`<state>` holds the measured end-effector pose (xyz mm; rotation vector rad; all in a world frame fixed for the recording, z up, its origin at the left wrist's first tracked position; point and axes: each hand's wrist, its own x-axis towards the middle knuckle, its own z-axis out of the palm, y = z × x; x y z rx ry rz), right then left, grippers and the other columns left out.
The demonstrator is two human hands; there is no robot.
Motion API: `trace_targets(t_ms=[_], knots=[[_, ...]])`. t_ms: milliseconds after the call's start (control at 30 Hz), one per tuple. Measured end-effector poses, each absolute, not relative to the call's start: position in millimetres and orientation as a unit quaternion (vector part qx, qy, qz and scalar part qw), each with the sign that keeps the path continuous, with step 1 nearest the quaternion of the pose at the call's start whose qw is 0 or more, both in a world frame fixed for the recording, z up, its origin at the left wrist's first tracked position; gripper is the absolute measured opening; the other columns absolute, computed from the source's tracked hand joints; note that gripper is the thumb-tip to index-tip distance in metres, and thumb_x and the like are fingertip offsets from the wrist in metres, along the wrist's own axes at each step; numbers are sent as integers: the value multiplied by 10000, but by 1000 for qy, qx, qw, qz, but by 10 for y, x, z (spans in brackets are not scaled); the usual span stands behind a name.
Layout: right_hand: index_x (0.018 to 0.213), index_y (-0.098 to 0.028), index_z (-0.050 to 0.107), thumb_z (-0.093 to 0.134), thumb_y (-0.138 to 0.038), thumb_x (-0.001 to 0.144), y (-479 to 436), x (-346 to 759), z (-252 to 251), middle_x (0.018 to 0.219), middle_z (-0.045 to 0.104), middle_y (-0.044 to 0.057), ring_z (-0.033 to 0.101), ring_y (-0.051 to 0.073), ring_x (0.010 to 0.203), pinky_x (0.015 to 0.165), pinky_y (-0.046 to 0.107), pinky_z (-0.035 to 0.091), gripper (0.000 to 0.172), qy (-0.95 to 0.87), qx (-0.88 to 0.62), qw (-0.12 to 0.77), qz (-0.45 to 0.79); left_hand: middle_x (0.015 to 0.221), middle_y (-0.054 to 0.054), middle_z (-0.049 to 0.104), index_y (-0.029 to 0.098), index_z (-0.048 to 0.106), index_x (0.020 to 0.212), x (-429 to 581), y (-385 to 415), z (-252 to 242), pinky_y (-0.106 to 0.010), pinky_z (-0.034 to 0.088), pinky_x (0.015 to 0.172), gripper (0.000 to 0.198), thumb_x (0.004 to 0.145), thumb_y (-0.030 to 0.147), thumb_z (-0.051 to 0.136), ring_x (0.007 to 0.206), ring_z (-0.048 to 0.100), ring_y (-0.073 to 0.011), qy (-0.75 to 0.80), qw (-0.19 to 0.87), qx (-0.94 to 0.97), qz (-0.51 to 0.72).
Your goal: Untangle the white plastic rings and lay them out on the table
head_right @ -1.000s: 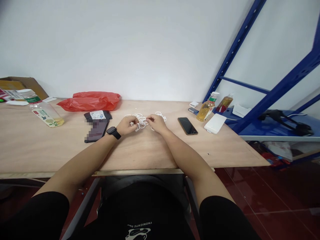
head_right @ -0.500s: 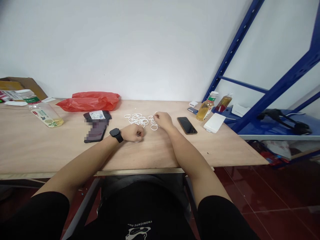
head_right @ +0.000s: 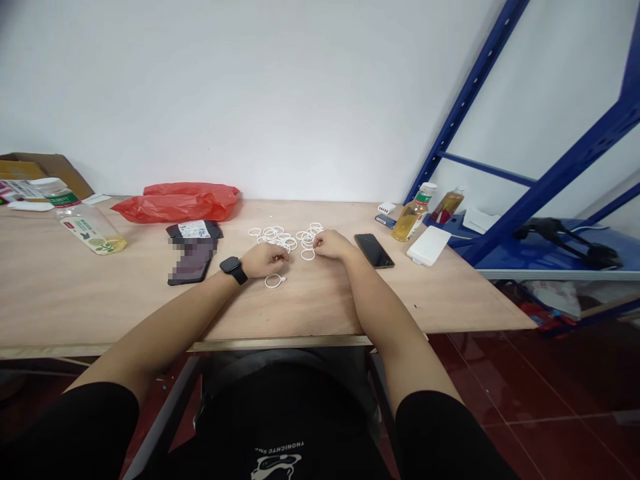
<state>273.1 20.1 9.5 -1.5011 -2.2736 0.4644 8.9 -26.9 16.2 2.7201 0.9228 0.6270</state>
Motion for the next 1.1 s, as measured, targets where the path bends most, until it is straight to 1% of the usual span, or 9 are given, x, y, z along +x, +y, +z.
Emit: trace_targets(t_ms=[167,267,400,500,667,767,967,1033,1100], knots=[[759,-171,719,615,-170,650,157,2701,124,658,659,-14,549,122,613,586,221,385,151,-819,-505,191,193,880,-36,718,187,714,919,56,-207,103,-283,471,736,212,798,209,542,789,639,-175,320,64,910,257],[723,-165,675,566,-155,651,90,2599,171,663,641,-18,539,118,619,589,218,383,131,-830,-466,219,213,971,-63,697,189,698,987,55,-224,115,-304,491,797,223,859,316,566,882,639,-192,303,49,907,287],[687,-163,633,546,-142,632,-15,2372,221,691,635,-12,550,121,668,629,220,391,105,-845,-414,266,211,1122,-103,658,187,670,1101,60,-250,147,-319,499,843,348,871,438,600,978,630,-208,280,42,905,318],[692,-164,630,573,-166,632,-82,2220,227,682,626,-14,527,112,639,602,218,372,83,-837,-403,293,224,1061,-92,678,188,682,1088,60,-250,156,-309,495,812,344,870,442,605,929,640,-201,288,43,906,306],[707,-160,630,596,-208,660,-153,2121,209,629,574,-35,468,89,583,567,213,348,76,-814,-393,336,263,838,-36,716,200,729,961,56,-241,155,-268,441,670,236,898,335,545,714,622,-155,340,63,897,275],[719,-152,637,625,-243,678,-148,2110,179,620,564,-36,458,82,571,556,211,351,101,-797,-382,356,304,774,-25,709,199,740,911,56,-240,155,-254,412,626,245,898,352,549,653,597,-136,352,82,888,284],[849,-155,691,725,-339,671,-38,2112,97,758,666,13,571,109,645,612,233,445,258,-745,-370,400,385,772,-36,701,175,735,874,65,-230,167,-248,407,615,323,909,441,556,639,578,-126,362,140,861,329],[871,-160,700,760,-377,652,-12,2119,88,786,684,24,596,121,671,629,241,468,314,-730,-370,406,407,808,-49,697,166,728,875,61,-214,167,-251,429,641,326,905,447,567,670,581,-130,344,167,855,349],[880,-159,705,782,-406,635,1,2127,85,782,689,28,596,123,663,605,239,465,356,-721,-371,405,422,848,-64,684,159,720,868,50,-189,162,-256,452,674,320,899,444,579,712,584,-136,317,185,854,370]])
